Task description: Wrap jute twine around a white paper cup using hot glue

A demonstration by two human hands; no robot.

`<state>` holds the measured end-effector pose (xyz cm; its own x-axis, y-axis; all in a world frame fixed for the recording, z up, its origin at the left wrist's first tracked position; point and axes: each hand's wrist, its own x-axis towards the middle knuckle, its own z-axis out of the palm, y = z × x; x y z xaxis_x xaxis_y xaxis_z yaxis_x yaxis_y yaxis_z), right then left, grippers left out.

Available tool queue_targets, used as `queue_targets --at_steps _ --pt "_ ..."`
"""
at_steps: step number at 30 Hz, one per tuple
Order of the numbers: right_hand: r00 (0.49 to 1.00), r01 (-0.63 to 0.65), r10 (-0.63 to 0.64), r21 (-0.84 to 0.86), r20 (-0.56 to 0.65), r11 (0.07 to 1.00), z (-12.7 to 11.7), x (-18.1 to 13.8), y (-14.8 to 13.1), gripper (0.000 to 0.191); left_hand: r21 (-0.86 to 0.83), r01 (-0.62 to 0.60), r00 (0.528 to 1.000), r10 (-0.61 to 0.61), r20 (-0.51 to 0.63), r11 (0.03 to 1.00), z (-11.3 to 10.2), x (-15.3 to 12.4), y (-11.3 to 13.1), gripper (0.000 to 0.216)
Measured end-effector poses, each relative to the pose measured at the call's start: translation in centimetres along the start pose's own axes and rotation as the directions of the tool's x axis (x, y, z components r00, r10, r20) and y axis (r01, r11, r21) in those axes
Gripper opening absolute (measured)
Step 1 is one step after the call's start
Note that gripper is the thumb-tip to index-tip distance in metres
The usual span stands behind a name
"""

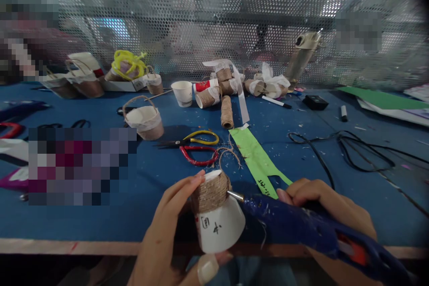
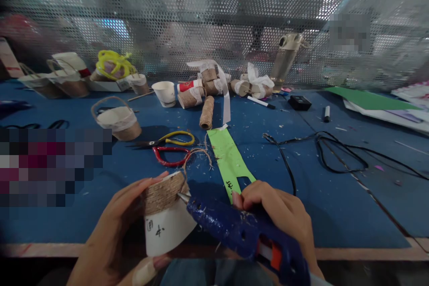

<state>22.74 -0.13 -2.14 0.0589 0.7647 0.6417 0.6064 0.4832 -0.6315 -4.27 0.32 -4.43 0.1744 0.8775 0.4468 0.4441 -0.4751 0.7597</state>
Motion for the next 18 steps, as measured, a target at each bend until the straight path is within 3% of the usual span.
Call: queue_targets --at_steps 18 --pt "1.000 -0.007 0.006 -0.018 -0.012 1.000 0.11 -0.24 -0.20 0.030 0.068 -0.024 1.000 0.025 -0.003 0.997 0.02 -0.04 0.08 0.070"
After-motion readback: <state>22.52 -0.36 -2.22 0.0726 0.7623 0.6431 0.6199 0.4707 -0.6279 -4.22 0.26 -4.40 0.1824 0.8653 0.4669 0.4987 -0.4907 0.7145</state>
